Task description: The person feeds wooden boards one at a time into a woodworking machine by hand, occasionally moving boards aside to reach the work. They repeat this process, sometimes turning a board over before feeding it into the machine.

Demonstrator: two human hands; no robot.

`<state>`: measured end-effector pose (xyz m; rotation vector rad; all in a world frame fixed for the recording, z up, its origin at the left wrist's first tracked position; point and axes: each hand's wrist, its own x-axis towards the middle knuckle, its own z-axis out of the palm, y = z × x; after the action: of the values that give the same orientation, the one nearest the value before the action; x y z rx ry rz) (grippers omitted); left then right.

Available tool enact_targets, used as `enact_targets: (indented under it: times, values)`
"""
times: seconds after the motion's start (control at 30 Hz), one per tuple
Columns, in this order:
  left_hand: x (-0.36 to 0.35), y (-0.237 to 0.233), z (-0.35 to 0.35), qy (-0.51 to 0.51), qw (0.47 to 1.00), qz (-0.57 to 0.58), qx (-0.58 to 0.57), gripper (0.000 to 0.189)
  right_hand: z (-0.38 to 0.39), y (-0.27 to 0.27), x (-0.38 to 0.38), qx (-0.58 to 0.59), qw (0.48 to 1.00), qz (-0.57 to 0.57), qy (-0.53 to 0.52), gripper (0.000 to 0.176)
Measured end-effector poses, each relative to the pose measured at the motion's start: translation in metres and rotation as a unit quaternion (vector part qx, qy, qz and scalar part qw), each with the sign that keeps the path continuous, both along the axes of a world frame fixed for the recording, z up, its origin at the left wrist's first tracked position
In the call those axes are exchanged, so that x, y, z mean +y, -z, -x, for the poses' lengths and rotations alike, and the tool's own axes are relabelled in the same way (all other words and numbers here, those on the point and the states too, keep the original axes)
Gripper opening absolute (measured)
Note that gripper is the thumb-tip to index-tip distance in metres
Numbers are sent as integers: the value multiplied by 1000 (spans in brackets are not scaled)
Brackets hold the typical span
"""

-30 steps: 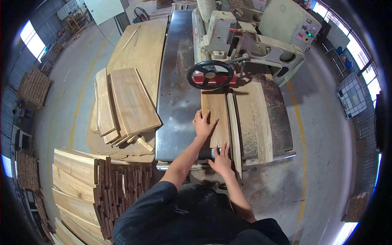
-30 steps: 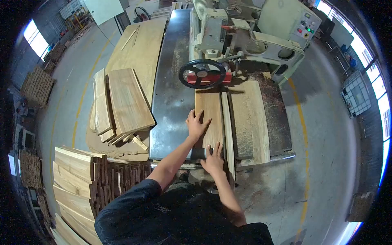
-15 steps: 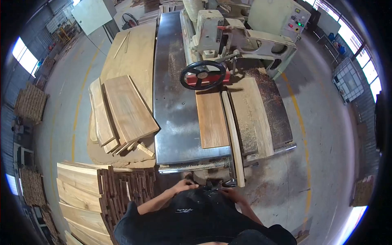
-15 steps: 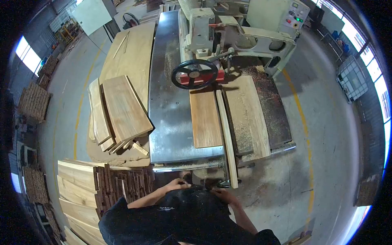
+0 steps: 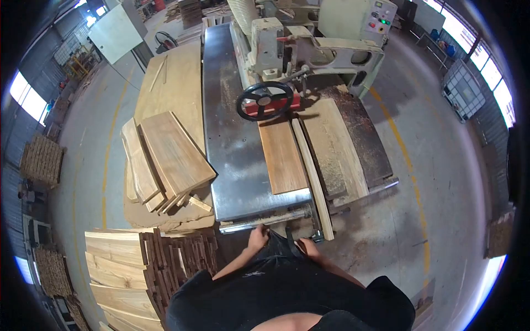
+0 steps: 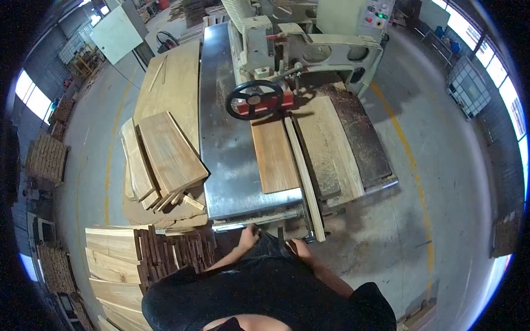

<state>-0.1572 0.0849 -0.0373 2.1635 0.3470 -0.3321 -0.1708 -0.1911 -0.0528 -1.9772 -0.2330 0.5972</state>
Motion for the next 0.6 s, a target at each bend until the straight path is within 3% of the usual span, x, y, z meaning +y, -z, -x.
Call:
enact_targets:
  times: [0.1,0.17,0.2,0.23,0.3,0.37,0.43,0.5,0.53,0.57,0.6]
  values:
    - [25,11,20,104,989,102,-10,30,0,-6,-9,-48,996,-33,-67,46]
    - [37,1,44,70,987,146,-8,36,8,-25,-6,-27,999,-38,-17,55]
    - [40,-31,51,44,989,140,27,38,9,-13,-12,-42,997,-31,-55,53]
    - [46,-38,62,29,996,66,45,41,13,2,-20,-37,997,-28,-65,53]
    - [58,-50,87,-52,982,111,140,46,27,30,-42,238,971,-29,1,49]
    - [63,-52,116,-87,983,87,140,50,38,59,-69,184,983,0,-21,41]
    - [61,-43,142,-114,965,153,178,44,57,96,-102,65,996,60,31,37]
    - [53,-5,165,-130,955,266,1,35,44,55,-90,45,977,177,108,35]
    - [48,-20,159,-132,974,184,10,35,39,33,-79,-37,976,146,160,34]
    - [43,0,154,-138,987,61,-57,36,29,13,-71,-24,954,249,165,33]
    - [32,-19,140,-181,983,27,-22,36,23,54,-84,-3,937,284,205,35]
